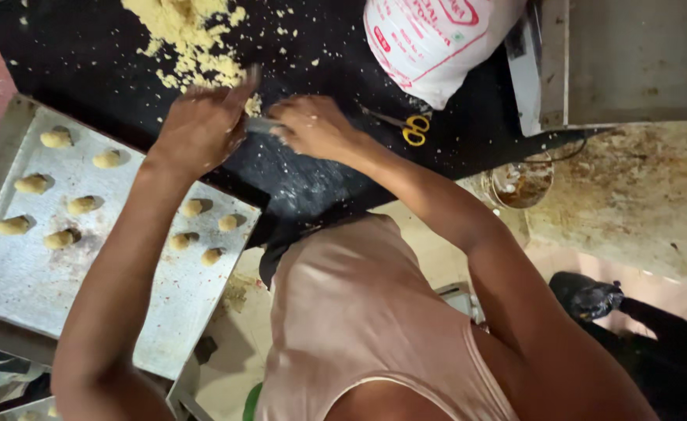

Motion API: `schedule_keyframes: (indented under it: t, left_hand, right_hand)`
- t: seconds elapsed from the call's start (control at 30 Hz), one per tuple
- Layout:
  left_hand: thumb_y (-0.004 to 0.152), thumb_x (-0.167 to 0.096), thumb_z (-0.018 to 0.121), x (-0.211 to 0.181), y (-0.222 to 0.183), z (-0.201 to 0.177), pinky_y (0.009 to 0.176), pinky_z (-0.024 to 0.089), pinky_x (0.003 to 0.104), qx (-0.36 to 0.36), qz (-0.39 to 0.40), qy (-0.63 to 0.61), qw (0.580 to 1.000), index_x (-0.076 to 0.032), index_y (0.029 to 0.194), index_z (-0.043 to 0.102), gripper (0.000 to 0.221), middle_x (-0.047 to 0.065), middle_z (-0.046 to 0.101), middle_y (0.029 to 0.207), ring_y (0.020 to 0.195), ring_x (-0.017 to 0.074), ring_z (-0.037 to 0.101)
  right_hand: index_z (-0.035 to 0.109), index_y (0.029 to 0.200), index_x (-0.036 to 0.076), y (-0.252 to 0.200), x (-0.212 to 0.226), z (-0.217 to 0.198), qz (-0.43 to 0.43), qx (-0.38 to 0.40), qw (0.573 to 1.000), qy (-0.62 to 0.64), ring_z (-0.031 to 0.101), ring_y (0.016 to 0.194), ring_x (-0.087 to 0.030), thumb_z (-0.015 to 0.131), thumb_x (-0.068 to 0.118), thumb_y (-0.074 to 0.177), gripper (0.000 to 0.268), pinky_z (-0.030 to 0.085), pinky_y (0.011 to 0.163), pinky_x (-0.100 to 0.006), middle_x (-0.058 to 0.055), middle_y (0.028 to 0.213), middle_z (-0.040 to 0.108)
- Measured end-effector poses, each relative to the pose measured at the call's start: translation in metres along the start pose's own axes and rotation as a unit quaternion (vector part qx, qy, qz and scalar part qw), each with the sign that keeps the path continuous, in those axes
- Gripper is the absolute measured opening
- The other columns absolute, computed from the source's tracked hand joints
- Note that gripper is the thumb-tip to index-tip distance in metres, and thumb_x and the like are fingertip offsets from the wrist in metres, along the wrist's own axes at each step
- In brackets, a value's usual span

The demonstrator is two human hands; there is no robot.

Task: The person portions out small balls of dough by hand and places them in rows on metal baking trays.

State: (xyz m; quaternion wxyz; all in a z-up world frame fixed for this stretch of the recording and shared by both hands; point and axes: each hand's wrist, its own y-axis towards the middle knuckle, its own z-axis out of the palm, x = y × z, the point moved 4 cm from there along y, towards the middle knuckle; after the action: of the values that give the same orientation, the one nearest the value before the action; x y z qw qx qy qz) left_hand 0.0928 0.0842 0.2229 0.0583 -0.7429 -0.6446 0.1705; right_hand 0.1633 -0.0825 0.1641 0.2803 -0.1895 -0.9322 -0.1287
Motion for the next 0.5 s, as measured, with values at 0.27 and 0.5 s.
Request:
schedule_keyframes:
  t: [0.27,0.5]
  left_hand:
    - [0.109,-0.024,0.081,0.007,-0.032,-0.020,0.135,0.024,0.051,-0.324,0.008,-0.160,0.932,-0.004,0.162,-0.020,0.116,0.023,0.034,0.170,0.158,0.0353,0.039]
    - [0.103,-0.008,0.076,0.018,-0.106,0.035,0.128,0.037,0.045,-0.287,-0.036,-0.247,0.925,-0.006,0.166,-0.008,0.106,0.025,0.052,0.160,0.149,0.0393,0.051]
  right_hand:
    - [0.064,0.113,-0.004,-0.024,-0.139,-0.035,0.146,-0.256,0.930,-0.221,0.072,0.081,-0.039,0.074,0.013,0.071,0.047,0.059,0.071,-0.049,-0.022,0.091,0.072]
    - [0.073,0.085,0.003,0.046,-0.233,0.013,0.343,-0.131,0.890,-0.268,0.073,0.080,-0.038,0.077,0.016,0.075,0.017,0.060,0.066,-0.048,-0.021,0.086,0.074]
